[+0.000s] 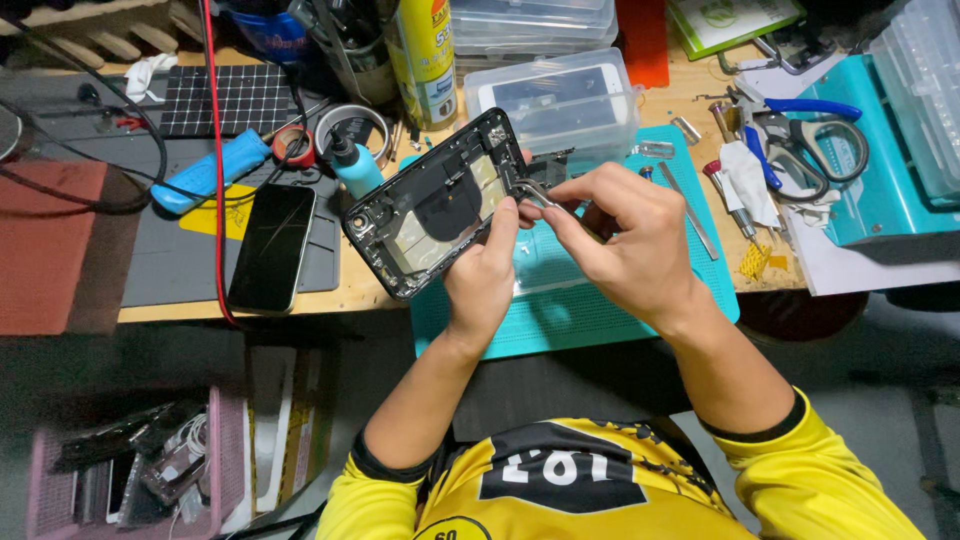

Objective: The person holds a disassembled smartphone frame in one hand and uses a screwdriver and tweezers to remove and reposition small internal components and screws, at one point lifting a component out and setting it on the mat before continuing to work on the phone with the screwdriver.

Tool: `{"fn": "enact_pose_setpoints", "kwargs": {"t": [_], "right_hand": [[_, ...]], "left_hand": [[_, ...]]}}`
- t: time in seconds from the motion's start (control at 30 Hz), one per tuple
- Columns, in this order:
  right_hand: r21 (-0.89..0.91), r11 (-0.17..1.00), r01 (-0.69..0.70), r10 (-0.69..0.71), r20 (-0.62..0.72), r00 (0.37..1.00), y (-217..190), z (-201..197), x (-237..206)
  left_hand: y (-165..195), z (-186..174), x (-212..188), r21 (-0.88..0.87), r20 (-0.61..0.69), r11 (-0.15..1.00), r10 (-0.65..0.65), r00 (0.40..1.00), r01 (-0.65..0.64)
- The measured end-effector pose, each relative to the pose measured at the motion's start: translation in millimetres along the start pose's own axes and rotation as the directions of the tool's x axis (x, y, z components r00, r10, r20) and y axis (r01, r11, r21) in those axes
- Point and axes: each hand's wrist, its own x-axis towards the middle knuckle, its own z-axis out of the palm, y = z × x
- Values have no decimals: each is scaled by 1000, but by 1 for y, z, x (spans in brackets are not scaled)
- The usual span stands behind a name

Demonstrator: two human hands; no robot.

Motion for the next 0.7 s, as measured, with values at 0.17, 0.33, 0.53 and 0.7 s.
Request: {"fn": "enact_pose_setpoints", "kwargs": {"t": [0.17,0.33,0.53,0.7], "right_hand": [[21,1000,-18,18,8,1000,-1,0,0],[1,999,47,-47,31,998,-2,3,0],[-11,997,78,-77,41,996,-1,4,-4],[-21,997,73,-71,65,995,-2,4,-5]], "left_hand": [[11,2,2,-23,-32,999,26,999,-27],[19,1,1,-90,-31,995,38,999,-41],[16,0,-2,-136,-32,991,-11,999,6],[16,0,-3,-23,-36,999,28,999,-29]]}}
